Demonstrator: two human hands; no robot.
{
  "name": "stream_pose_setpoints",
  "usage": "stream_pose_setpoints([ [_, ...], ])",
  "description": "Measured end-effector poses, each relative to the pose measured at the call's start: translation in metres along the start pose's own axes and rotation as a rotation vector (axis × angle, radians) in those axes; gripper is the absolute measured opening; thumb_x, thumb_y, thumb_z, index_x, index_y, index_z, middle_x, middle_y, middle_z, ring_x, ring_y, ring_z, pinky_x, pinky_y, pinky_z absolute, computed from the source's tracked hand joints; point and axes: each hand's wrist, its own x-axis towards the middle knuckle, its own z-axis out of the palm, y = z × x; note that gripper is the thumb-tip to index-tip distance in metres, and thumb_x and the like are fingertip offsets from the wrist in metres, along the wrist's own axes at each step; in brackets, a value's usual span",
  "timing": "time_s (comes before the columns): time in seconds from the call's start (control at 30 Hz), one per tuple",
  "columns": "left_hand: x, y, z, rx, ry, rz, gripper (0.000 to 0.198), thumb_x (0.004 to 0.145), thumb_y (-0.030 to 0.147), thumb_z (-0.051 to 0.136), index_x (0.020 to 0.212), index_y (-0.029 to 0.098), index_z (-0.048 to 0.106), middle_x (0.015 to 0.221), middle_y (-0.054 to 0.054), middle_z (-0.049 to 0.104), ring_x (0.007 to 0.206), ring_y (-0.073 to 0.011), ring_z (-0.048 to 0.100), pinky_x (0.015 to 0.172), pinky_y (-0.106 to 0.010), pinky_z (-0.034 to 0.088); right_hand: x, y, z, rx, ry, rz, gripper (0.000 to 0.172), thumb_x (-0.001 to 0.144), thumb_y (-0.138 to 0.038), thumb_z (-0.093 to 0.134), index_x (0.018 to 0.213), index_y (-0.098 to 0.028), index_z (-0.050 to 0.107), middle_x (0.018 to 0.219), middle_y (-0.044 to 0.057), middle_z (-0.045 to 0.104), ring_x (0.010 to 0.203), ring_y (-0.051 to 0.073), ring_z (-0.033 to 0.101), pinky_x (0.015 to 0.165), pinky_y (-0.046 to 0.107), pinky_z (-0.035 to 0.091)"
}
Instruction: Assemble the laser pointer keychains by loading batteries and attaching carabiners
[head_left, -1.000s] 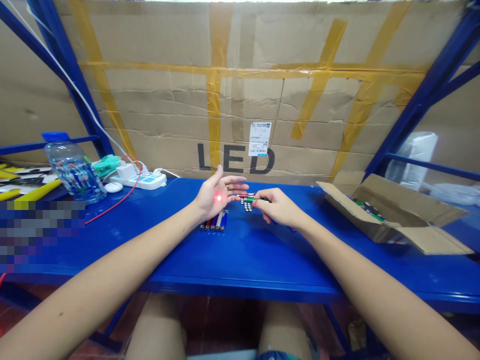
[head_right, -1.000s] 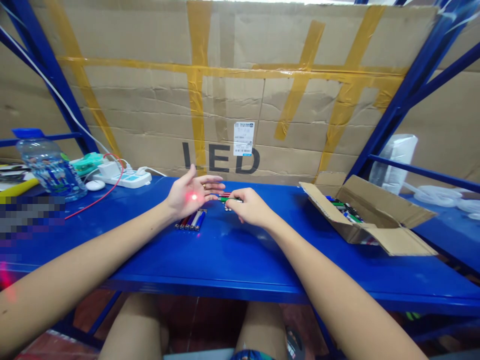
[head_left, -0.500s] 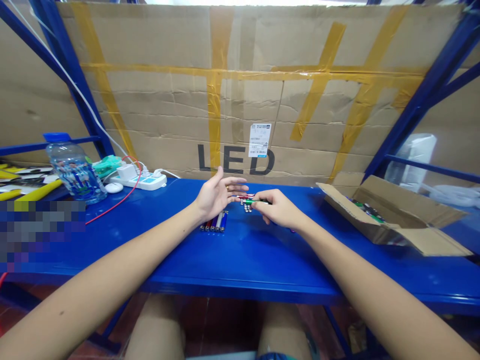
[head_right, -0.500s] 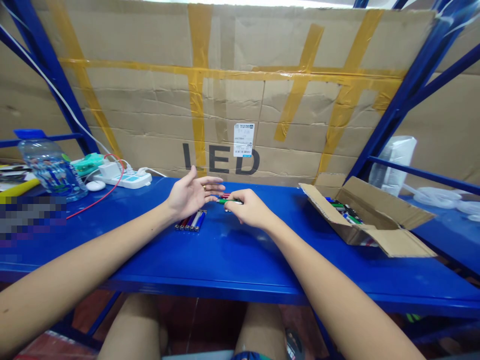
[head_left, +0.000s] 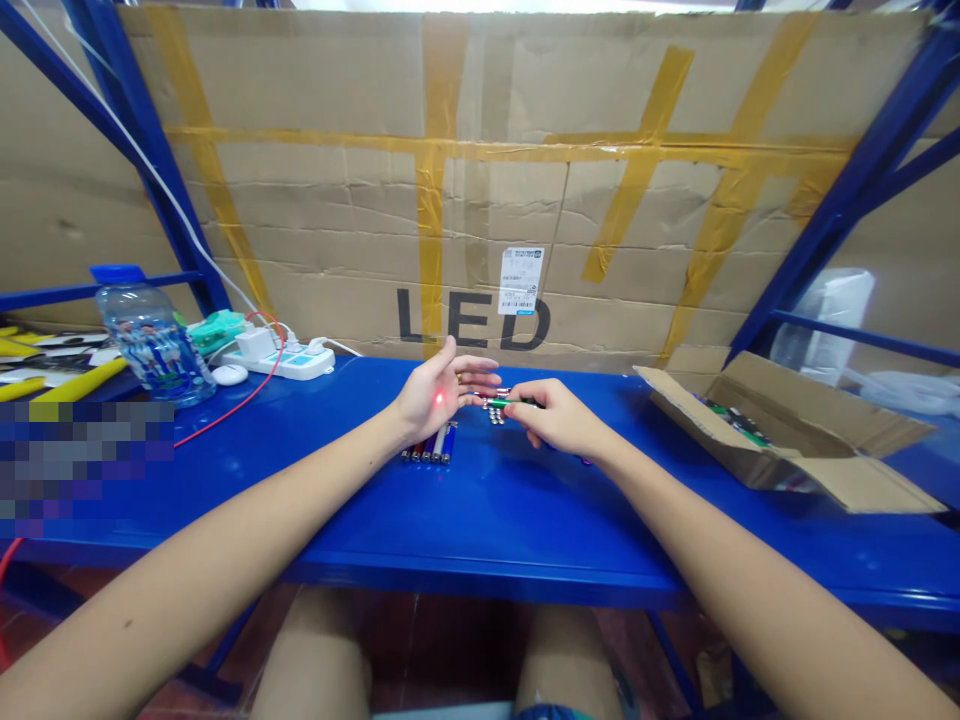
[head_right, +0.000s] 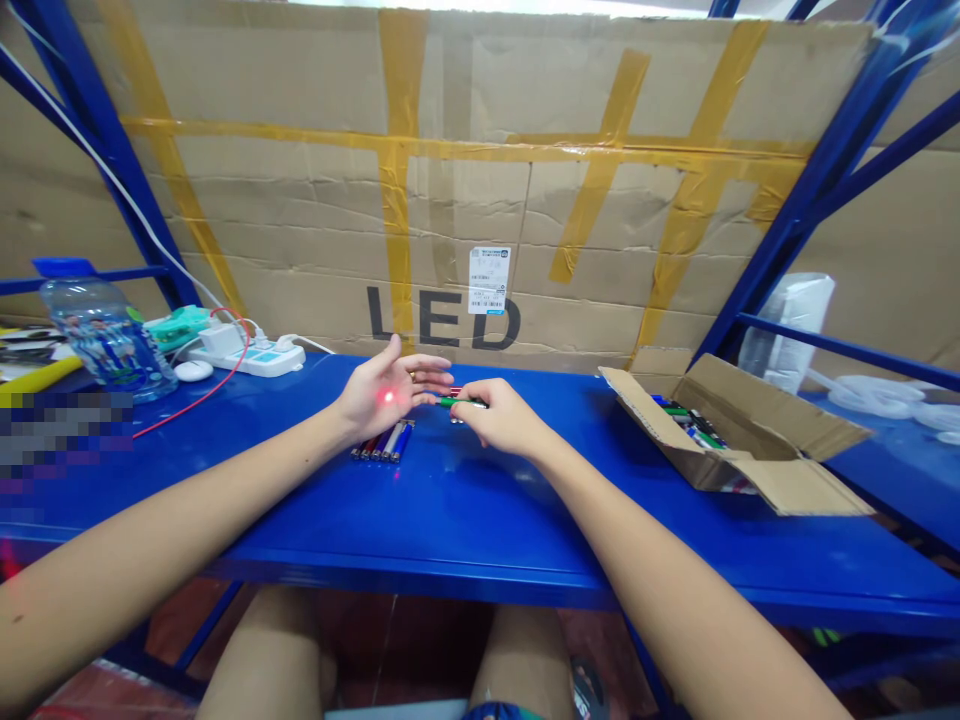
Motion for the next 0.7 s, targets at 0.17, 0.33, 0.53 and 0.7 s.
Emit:
stream_pose_setpoints([
  [0.17, 0.000, 0.000, 0.002, -0.002, -0.022, -0.005, 0.071, 0.091, 0.071, 0.040, 0.105, 0.010, 0.073, 0.101, -0.018, 0.073, 0.099, -0.0275, 0.067, 0.085, -0.037, 0.049, -0.001, -0.003, 0.000, 0.001, -0.001, 0.011, 0.018, 0.080, -0.030, 0.056, 0.072, -0.016, 0.065, 0.046, -0.004, 0.052, 0.040, 0.011, 0.046, 0.044, 0.024, 0.033],
  [0.33, 0.000, -0.001, 0.001, 0.001, -0.011, -0.002, 0.071, 0.091, 0.071, 0.040, 0.104, 0.010, 0.073, 0.102, -0.018, 0.073, 0.098, -0.0277, 0.067, 0.085, -0.038, 0.049, -0.001, -0.003, 0.000, -0.005, -0.015, -0.003, 0.018, 0.080, -0.031, 0.056, 0.071, -0.016, 0.064, 0.047, -0.004, 0.052, 0.041, 0.011, 0.047, 0.045, 0.024, 0.034],
  [0.53, 0.000, -0.001, 0.003, 0.212, 0.009, 0.086, 0.057, 0.088, 0.065, 0.053, 0.102, 0.013, 0.074, 0.098, -0.015, 0.072, 0.096, -0.0270, 0.065, 0.083, -0.038, 0.048, 0.003, 0.008, -0.001, 0.118, -0.018, -0.027, 0.022, 0.083, -0.031, 0.057, 0.065, -0.019, 0.056, 0.053, -0.003, 0.049, 0.044, 0.011, 0.049, 0.047, 0.026, 0.041],
  [0.7, -0.006, -0.003, 0.011, 0.699, -0.001, 0.259, 0.025, 0.079, 0.038, 0.074, 0.094, 0.018, 0.074, 0.092, -0.009, 0.073, 0.084, -0.0225, 0.064, 0.081, -0.037, 0.046, 0.007, 0.014, 0.000, 0.536, -0.107, 0.088, 0.031, 0.087, -0.042, 0.061, 0.068, -0.019, 0.053, 0.056, -0.005, 0.035, 0.048, 0.010, 0.039, 0.047, 0.028, 0.045],
])
